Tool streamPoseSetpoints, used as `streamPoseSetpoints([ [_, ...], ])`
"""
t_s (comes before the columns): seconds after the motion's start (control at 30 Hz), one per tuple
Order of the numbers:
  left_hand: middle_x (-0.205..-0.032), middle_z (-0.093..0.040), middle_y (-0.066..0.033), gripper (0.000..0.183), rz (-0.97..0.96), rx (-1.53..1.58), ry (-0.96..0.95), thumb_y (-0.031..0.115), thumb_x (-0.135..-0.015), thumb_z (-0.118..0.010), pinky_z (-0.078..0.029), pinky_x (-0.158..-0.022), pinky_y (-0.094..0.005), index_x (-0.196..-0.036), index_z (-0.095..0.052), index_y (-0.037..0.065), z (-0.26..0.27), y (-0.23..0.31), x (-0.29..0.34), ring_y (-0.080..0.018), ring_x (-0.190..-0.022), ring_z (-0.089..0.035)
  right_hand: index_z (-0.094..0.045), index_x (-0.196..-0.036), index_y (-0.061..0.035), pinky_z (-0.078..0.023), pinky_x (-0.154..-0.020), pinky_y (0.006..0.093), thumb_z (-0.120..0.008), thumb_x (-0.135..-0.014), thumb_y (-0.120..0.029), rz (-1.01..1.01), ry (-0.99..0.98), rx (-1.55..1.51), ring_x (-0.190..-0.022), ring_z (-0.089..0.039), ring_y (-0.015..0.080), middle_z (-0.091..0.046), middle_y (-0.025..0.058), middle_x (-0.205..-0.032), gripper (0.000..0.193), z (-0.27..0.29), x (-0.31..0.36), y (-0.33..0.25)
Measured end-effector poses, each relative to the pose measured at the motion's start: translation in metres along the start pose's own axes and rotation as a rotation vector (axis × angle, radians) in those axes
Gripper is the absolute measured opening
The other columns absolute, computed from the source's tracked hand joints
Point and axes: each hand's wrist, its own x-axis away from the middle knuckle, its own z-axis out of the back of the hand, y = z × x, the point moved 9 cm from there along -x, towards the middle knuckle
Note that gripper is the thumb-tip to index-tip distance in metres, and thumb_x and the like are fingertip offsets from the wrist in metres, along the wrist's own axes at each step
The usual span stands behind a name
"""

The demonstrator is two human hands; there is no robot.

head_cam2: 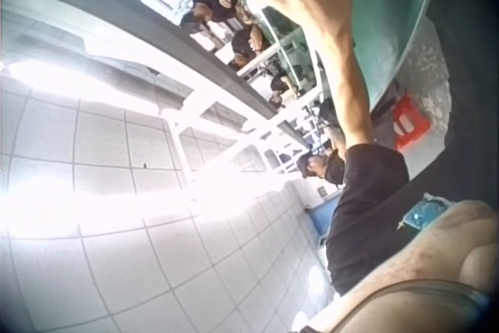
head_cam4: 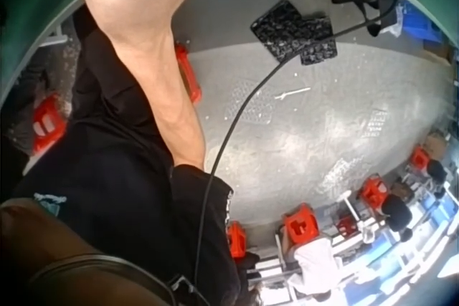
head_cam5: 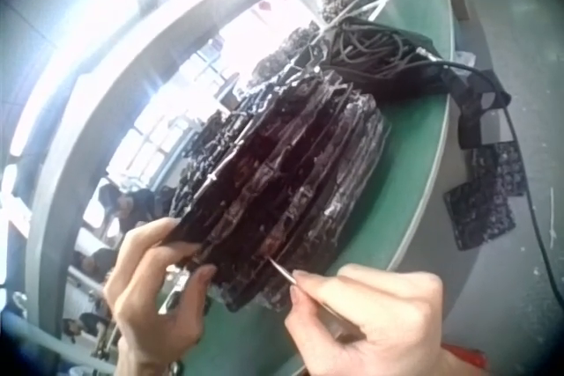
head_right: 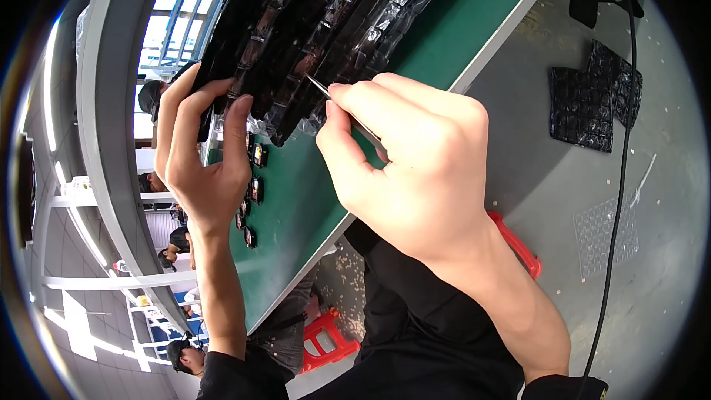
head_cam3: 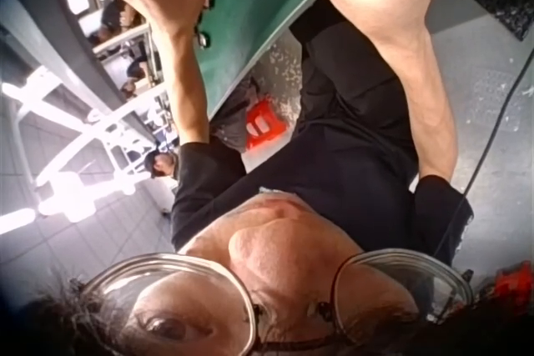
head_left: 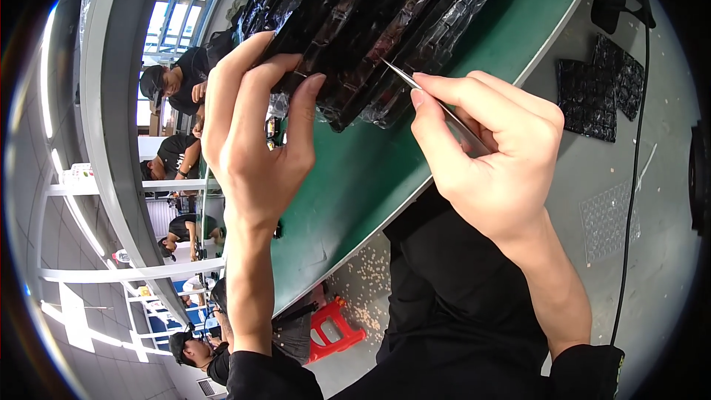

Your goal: The recorder is assembling small electronic components, specifically using tweezers to manipulate parts within what appears to be a smartwatch casing.

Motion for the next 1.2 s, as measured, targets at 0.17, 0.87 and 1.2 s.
streamPoseSetpoints([
  [0.17,-0.129,-0.073,-0.0185,0.038,-0.022,0.015,-0.003,0.007,-0.079,-0.097,-0.059,-0.094,-0.0404,-0.111,-0.077,-0.002,-0.003,0.008,0.002,-0.0342,-0.107,-0.073,-0.082,-0.101,0.0068,-0.028,-0.049,0.0229,-0.082,-0.09,0.009,0.091,-0.031,0.04,-0.054,-0.047,0.0011,-0.06,-0.0007,-0.065,0.012,0.0,-0.002,-0.007],
  [0.87,-0.128,-0.074,-0.0159,0.054,-0.003,-0.036,-0.038,0.016,-0.073,-0.104,-0.064,-0.093,-0.0382,-0.117,-0.077,-0.001,-0.007,0.018,0.0,-0.0287,-0.107,-0.076,-0.084,-0.1,0.0041,-0.027,-0.05,0.0222,-0.083,-0.092,0.004,-0.04,0.003,-0.004,-0.054,-0.045,-0.0011,-0.06,-0.0027,-0.063,0.008,0.012,0.005,0.01],
  [1.2,-0.128,-0.074,-0.0149,0.044,0.05,0.005,-0.022,0.013,-0.081,-0.099,-0.062,-0.091,-0.0363,-0.117,-0.077,0.0,-0.007,0.01,0.002,-0.0257,-0.104,-0.076,-0.084,-0.097,0.0044,-0.027,-0.049,0.0225,-0.082,-0.091,0.004,-0.042,-0.031,0.016,-0.053,-0.045,-0.0004,-0.056,-0.003,-0.06,0.006,0.01,0.01,0.014],
])
